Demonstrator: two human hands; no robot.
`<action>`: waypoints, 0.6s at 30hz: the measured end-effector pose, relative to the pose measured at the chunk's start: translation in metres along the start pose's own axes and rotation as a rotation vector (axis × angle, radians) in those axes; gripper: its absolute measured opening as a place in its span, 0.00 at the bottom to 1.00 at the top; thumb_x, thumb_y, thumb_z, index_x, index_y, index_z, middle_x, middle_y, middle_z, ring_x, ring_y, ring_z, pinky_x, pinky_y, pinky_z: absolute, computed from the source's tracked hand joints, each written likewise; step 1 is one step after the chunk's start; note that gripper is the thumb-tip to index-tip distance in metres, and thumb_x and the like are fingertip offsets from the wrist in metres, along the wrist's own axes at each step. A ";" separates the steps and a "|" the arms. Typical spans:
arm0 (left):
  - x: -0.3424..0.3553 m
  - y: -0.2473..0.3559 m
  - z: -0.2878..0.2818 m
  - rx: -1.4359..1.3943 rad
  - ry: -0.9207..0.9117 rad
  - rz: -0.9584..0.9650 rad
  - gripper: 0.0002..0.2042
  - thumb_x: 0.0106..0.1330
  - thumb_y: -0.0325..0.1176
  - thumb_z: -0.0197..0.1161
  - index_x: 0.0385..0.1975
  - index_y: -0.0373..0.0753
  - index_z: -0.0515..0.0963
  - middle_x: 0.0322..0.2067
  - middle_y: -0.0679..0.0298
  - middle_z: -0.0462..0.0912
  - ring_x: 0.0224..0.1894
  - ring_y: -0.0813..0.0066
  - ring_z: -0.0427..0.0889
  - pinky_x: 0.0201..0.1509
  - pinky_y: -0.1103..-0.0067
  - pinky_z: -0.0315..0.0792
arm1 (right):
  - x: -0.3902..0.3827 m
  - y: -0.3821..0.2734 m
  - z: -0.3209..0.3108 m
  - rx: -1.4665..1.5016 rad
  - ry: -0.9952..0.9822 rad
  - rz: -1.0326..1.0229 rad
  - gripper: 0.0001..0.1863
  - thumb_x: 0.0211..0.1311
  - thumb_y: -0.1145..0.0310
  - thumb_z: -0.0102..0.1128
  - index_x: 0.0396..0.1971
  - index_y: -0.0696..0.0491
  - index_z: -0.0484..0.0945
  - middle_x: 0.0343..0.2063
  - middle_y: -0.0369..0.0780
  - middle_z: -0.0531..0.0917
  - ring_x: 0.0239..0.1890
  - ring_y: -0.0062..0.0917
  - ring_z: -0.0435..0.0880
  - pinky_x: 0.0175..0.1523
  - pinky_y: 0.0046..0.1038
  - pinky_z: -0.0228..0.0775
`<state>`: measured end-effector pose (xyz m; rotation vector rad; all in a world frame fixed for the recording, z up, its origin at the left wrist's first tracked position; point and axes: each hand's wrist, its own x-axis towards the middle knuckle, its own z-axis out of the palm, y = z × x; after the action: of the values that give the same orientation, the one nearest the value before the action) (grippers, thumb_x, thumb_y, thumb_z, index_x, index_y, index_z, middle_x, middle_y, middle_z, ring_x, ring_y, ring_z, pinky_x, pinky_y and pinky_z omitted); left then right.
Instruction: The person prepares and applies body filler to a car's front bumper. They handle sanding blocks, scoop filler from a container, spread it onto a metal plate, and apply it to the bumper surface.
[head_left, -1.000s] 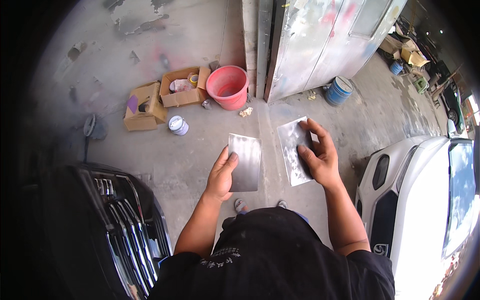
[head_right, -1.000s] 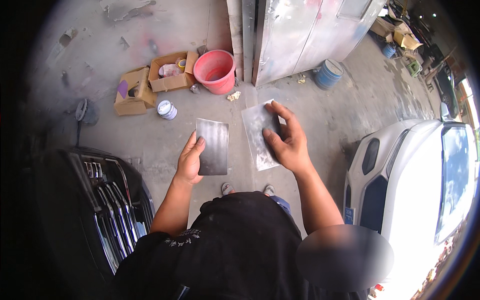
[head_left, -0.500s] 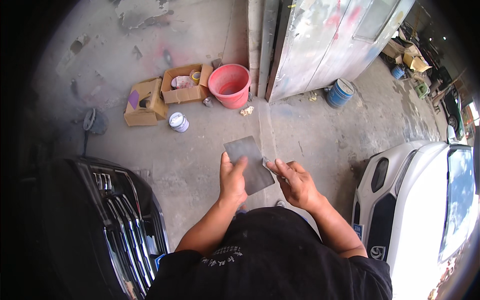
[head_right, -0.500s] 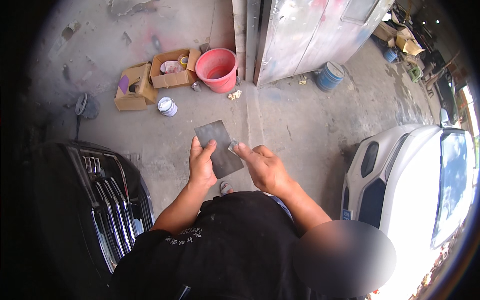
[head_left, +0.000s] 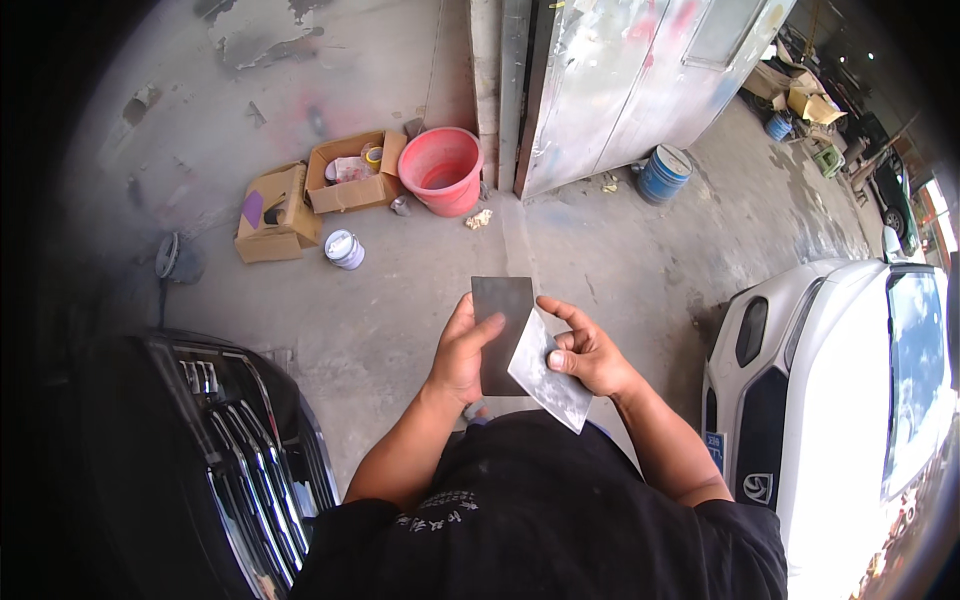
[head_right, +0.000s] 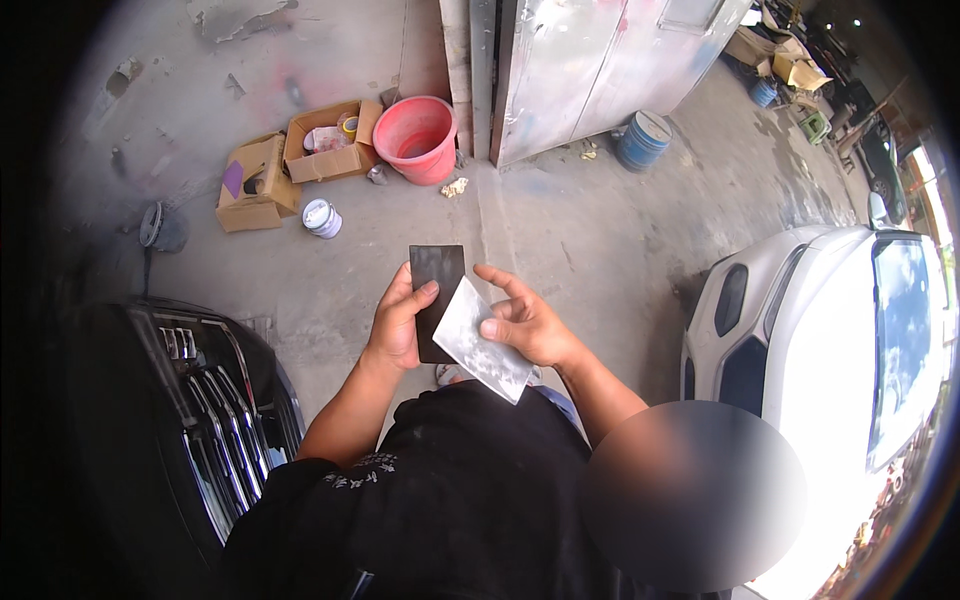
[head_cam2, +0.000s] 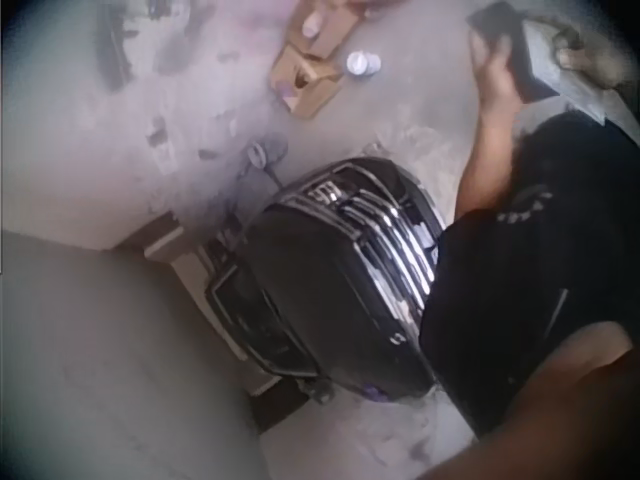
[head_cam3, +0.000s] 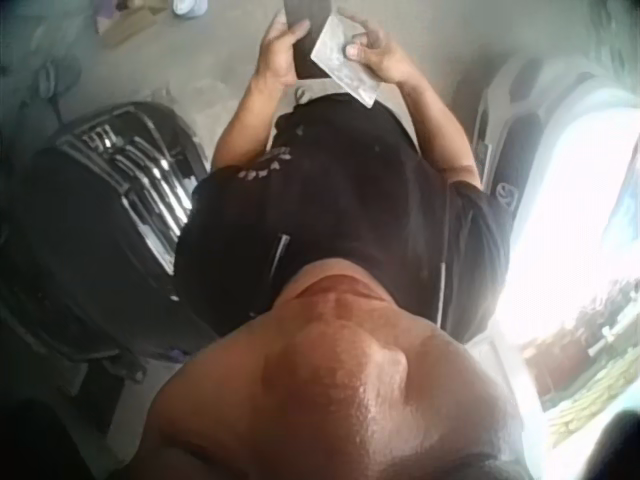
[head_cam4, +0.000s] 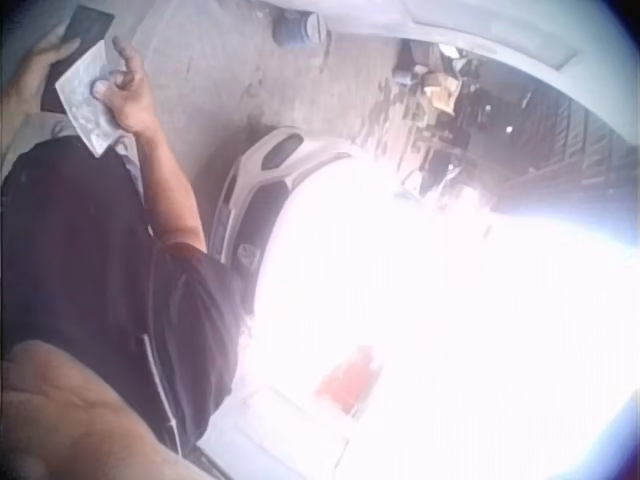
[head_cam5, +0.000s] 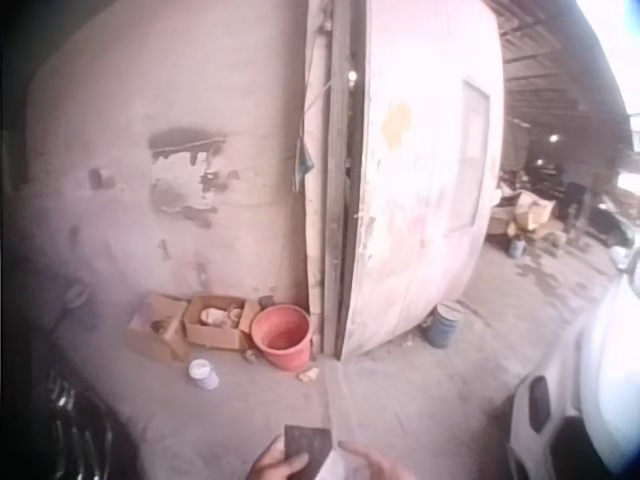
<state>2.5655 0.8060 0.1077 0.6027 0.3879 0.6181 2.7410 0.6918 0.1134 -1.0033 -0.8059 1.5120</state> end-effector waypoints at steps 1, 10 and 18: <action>-0.001 0.000 0.002 0.028 0.010 0.026 0.18 0.65 0.26 0.55 0.54 0.36 0.64 0.47 0.59 0.76 0.48 0.71 0.77 0.53 0.72 0.72 | 0.003 0.002 -0.008 -0.019 0.091 -0.020 0.43 0.59 0.71 0.66 0.69 0.55 0.49 0.23 0.31 0.77 0.26 0.12 0.74 0.34 0.16 0.65; -0.002 0.010 -0.019 0.548 0.145 0.446 0.14 0.67 0.25 0.54 0.50 0.33 0.64 0.45 0.62 0.75 0.46 0.81 0.73 0.52 0.81 0.68 | -0.021 0.006 -0.004 -0.526 0.272 -0.076 0.39 0.59 0.72 0.64 0.68 0.56 0.53 0.22 0.33 0.77 0.26 0.14 0.76 0.33 0.17 0.66; -0.013 0.001 -0.027 0.753 0.094 0.390 0.11 0.68 0.27 0.54 0.47 0.30 0.67 0.39 0.63 0.77 0.42 0.80 0.73 0.48 0.80 0.69 | 0.021 -0.057 -0.002 -0.223 0.529 -0.377 0.36 0.64 0.74 0.59 0.67 0.59 0.49 0.25 0.35 0.79 0.25 0.14 0.77 0.31 0.16 0.68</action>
<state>2.5420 0.8097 0.0901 1.3936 0.6034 0.8775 2.7652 0.7226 0.1596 -1.2620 -0.7345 0.7928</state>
